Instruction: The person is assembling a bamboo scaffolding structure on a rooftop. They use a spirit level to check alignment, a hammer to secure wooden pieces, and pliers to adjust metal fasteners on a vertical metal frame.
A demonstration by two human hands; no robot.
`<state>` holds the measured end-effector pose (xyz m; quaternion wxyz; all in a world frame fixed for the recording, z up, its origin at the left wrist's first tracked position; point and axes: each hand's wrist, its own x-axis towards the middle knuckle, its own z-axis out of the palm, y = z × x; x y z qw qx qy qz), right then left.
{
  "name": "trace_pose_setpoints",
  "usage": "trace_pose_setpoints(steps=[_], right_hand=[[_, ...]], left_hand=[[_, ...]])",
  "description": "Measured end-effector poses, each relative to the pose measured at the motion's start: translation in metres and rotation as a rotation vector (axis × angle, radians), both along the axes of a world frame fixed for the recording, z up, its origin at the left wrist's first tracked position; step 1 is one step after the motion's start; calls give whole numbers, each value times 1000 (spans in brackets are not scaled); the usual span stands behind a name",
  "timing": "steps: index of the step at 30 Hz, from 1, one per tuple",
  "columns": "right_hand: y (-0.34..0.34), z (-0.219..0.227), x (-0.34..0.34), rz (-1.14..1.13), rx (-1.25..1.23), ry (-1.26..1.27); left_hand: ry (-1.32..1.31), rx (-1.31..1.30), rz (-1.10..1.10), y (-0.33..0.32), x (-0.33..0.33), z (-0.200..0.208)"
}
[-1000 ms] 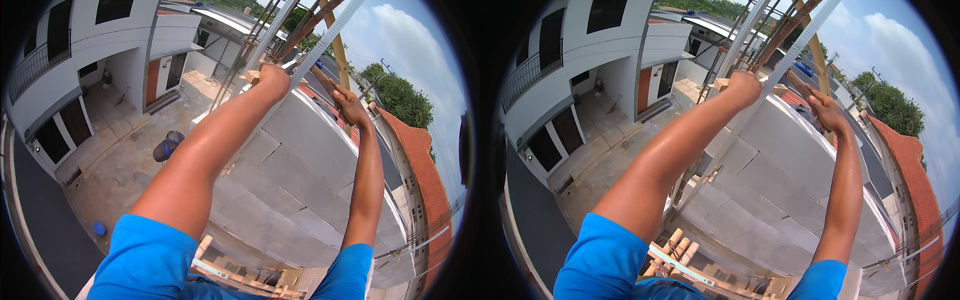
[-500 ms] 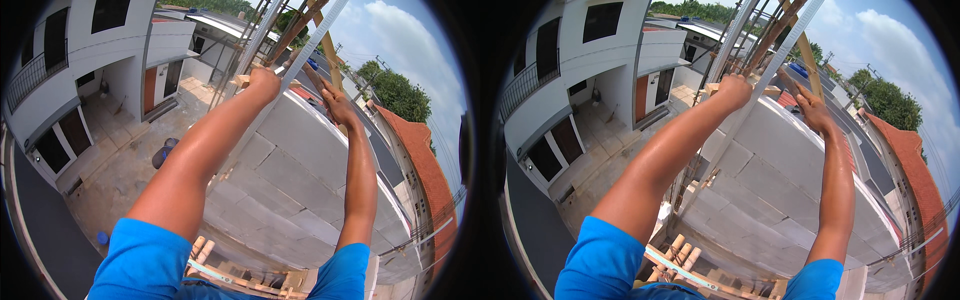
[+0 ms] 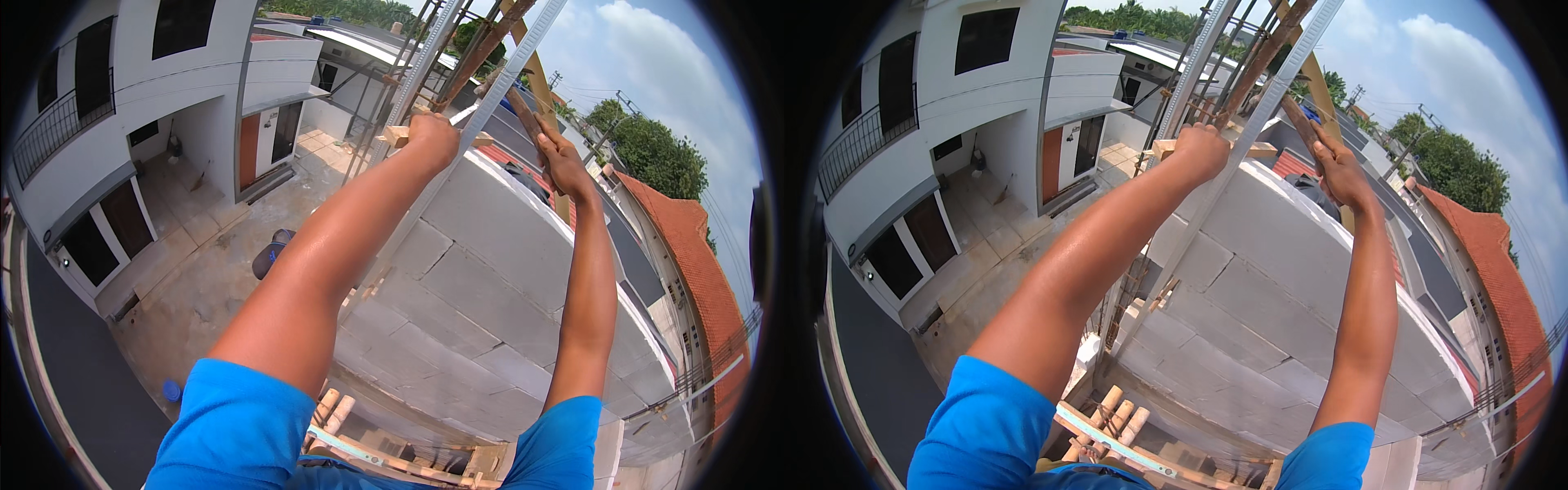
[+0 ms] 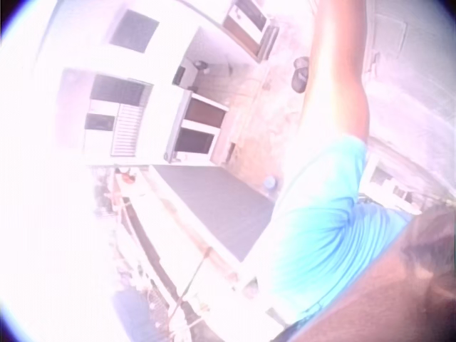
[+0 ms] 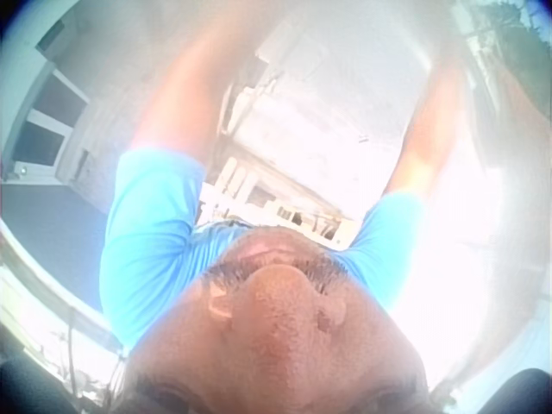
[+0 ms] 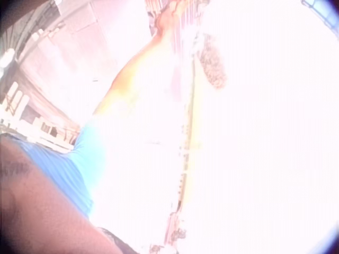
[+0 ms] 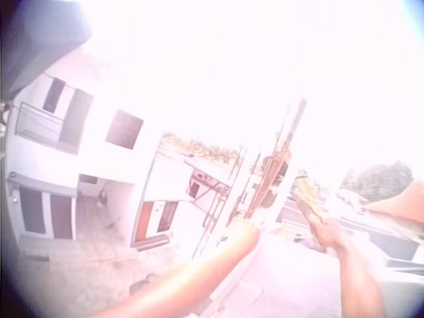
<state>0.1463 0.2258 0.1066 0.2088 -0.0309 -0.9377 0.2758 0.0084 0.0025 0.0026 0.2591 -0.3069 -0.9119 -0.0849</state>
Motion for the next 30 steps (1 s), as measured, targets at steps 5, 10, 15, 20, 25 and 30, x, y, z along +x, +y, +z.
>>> trace_pose_setpoints(steps=[5, 10, 15, 20, 25, 30], right_hand=[[-5, -13, 0, 14, 82, -145], [-21, -26, 9, -49, -54, 89], [-11, -11, 7, 68, 94, -200], [-12, -35, 23, -65, 27, -174], [43, -64, 37, -233, 171, 37], [61, -63, 83, -392, 436, -59]], left_hand=[[5, -2, -5, 1, -4, 0], [-6, -12, -3, 2, -1, 2], [9, 12, -10, 0, -11, 4], [39, -17, -30, 5, -3, 3], [45, -151, -4, 0, 2, 15], [138, -244, 28, -16, 40, 20]])
